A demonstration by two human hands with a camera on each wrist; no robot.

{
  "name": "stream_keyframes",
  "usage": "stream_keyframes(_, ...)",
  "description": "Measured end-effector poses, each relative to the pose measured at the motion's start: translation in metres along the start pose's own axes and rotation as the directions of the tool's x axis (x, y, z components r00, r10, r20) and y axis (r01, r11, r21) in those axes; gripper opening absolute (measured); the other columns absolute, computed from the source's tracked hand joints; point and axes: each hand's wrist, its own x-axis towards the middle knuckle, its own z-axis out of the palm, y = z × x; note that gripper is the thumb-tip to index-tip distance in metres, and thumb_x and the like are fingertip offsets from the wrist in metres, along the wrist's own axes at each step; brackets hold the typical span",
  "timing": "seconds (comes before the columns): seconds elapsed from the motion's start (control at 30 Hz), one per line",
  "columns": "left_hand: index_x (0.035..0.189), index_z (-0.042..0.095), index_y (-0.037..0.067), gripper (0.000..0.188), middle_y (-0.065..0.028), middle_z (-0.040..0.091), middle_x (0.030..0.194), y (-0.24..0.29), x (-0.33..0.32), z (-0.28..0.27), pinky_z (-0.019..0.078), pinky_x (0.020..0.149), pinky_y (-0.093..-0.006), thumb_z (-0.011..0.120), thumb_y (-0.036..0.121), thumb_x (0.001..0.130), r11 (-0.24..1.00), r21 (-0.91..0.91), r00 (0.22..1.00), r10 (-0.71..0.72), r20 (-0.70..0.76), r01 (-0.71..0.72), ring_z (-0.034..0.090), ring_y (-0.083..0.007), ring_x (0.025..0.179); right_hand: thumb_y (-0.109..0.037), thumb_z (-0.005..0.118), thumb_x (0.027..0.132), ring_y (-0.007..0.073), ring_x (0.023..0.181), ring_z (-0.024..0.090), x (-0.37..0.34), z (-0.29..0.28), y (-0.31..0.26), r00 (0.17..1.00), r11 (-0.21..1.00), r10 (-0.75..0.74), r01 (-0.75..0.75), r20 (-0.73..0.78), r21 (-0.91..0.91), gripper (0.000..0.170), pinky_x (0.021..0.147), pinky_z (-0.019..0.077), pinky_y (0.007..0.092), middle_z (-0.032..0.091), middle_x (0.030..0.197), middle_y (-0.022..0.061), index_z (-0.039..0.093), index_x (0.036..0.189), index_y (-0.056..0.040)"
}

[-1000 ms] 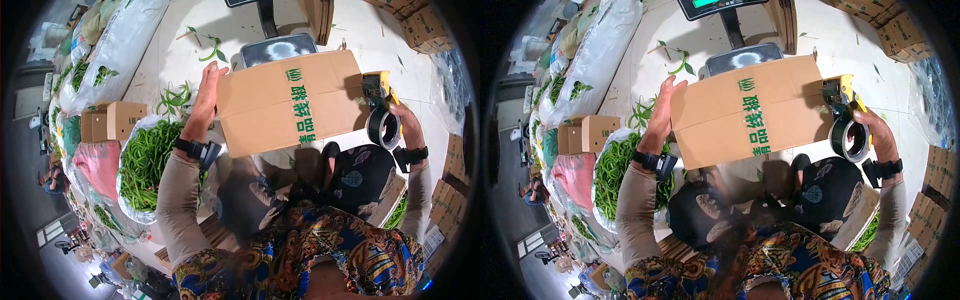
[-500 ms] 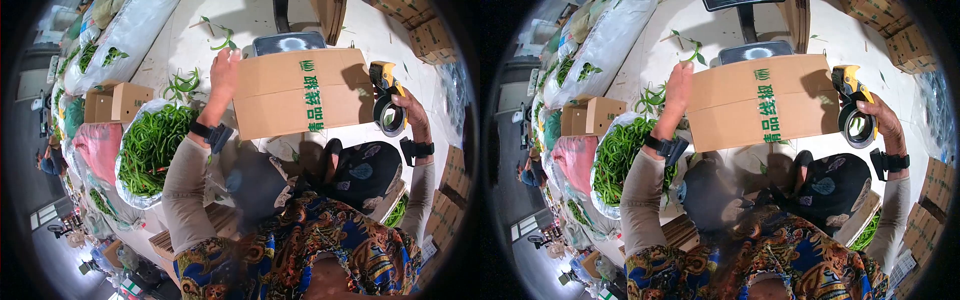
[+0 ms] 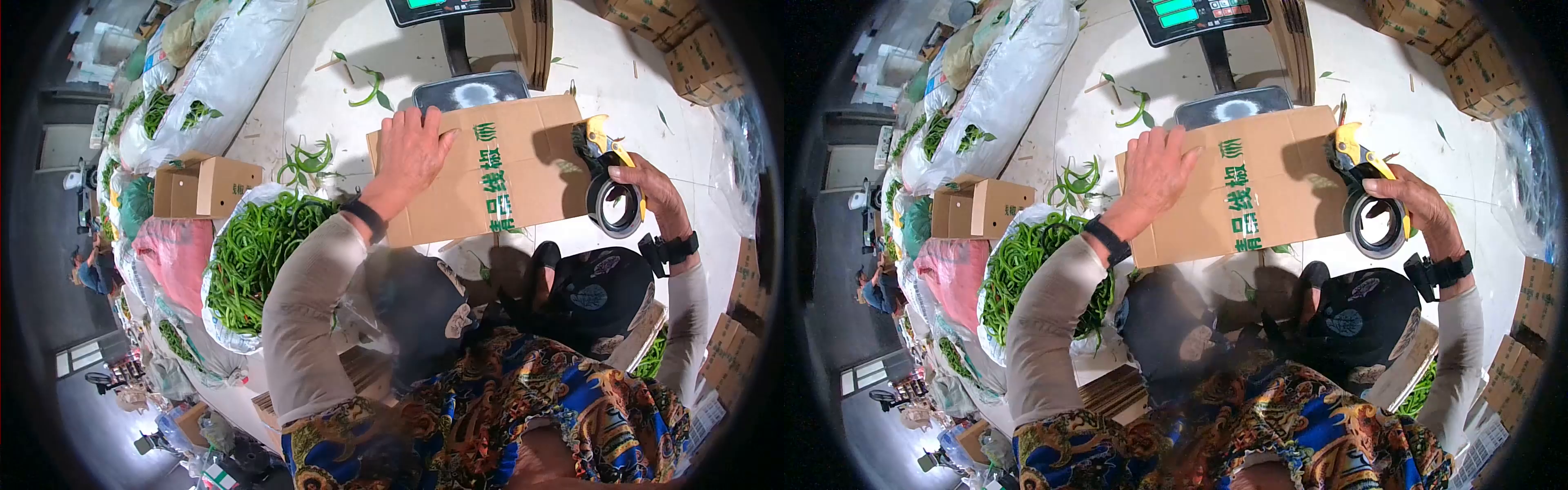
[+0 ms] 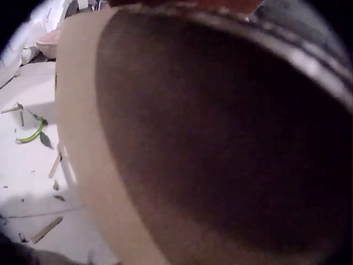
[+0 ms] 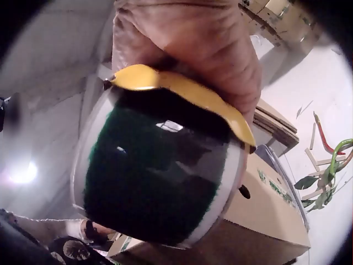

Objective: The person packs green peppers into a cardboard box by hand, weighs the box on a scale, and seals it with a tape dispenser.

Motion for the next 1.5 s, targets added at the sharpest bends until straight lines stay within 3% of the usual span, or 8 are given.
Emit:
stream_keyframes(0.33,0.116,0.058,0.009,0.031,-0.0111,0.061,0.11,-0.033,0.005,0.039,0.0424,0.093,-0.0471,0.053,0.032,0.096,0.982,-0.163,0.975,0.06,-0.216,-0.097,0.055,-0.0309,0.108,-0.031,0.08,0.08,0.019,0.098,0.062,-0.009,0.011,-0.019,1.0,0.988,0.011,-0.008,0.014,-0.154,0.074,0.071,0.0598,0.0296,0.061,0.109,0.0125,0.05,0.135,0.0065)
stream_keyframes(0.47,0.122,0.06,0.006,0.037,-0.0176,0.059,0.123,-0.063,-0.024,0.017,0.0409,0.101,-0.0455,0.049,0.032,0.099,0.903,-0.4,0.913,-0.286,-0.291,0.155,0.054,-0.0345,0.115,-0.031,0.081,0.076,0.015,0.097,0.061,-0.021,0.005,-0.013,0.999,0.998,-0.044,0.044,0.0,-0.035,0.076,0.087,0.0498,0.0249,0.062,0.105,0.0087,0.05,0.134,0.0084)
stream_keyframes(0.6,0.136,0.044,0.006,0.055,-0.0134,0.058,0.123,-0.034,-0.061,0.018,0.0477,0.095,-0.0396,0.044,0.049,0.101,-0.252,-0.885,0.692,-0.554,0.463,0.391,0.058,-0.0239,0.11,-0.036,0.079,0.079,0.0137,0.096,0.058,-0.02,0.013,-0.021,0.994,0.991,-0.109,0.11,0.005,-0.076,0.079,0.088,0.0472,0.0243,0.062,0.105,0.0084,0.049,0.136,0.0086)
stream_keyframes(0.77,0.133,0.048,0.007,0.055,-0.0115,0.059,0.125,-0.05,-0.022,0.025,0.0535,0.088,-0.0394,0.036,0.052,0.103,-0.165,-0.871,0.774,-0.403,0.487,0.462,0.062,-0.0226,0.109,-0.036,0.078,0.079,0.0128,0.089,0.06,-0.016,0.013,-0.022,0.997,0.983,-0.076,0.076,0.009,-0.168,0.072,0.067,0.0535,0.0255,0.061,0.098,0.0059,0.053,0.133,0.0052)
stream_keyframes(0.97,0.13,0.047,0.003,0.054,-0.0202,0.061,0.12,-0.036,0.0,0.024,0.0486,0.091,-0.0481,0.051,0.046,0.099,0.578,-0.65,0.862,-0.427,0.274,0.493,0.061,-0.0381,0.103,-0.047,0.081,0.069,0.0148,0.083,0.06,-0.028,0.018,-0.062,0.995,0.782,-0.082,0.097,0.053,-0.616,0.073,0.075,0.0498,0.0278,0.062,0.094,0.0058,0.059,0.119,0.001)
stream_keyframes(1.07,0.134,0.049,0.001,0.057,-0.0265,0.057,0.125,-0.032,0.004,0.021,0.0444,0.097,-0.0479,0.058,0.043,0.096,0.933,-0.322,0.934,-0.248,-0.257,0.159,0.056,-0.041,0.114,-0.048,0.085,0.065,0.017,0.098,0.06,-0.038,0.057,-0.067,0.933,0.864,-0.359,0.33,-0.005,-0.381,0.082,0.088,0.0483,0.0305,0.062,0.104,0.0076,0.055,0.125,-0.0011)
stream_keyframes(1.3,0.128,0.058,0.004,0.06,-0.0063,0.067,0.106,0.022,0.01,-0.1,0.0491,0.082,-0.0302,0.049,0.056,0.099,-0.108,-0.953,0.956,-0.05,0.289,0.282,0.062,-0.0174,0.102,-0.044,0.093,0.064,0.0185,0.102,0.059,-0.021,0.095,-0.074,0.824,0.714,-0.564,0.525,0.064,-0.463,0.079,0.095,0.048,0.0325,0.061,0.104,0.0068,0.052,0.119,-0.004)
stream_keyframes(1.5,0.118,0.066,0.005,0.056,-0.0027,0.067,0.101,0.043,0.014,-0.119,0.0469,0.076,-0.0248,0.055,0.056,0.097,0.1,-0.93,0.932,0.049,0.36,0.354,0.062,-0.0091,0.096,-0.048,0.091,0.066,0.0231,0.1,0.061,-0.011,0.112,-0.076,0.809,0.614,-0.581,0.508,0.089,-0.605,0.083,0.09,0.0493,0.0371,0.06,0.099,0.0121,0.05,0.12,0.0)
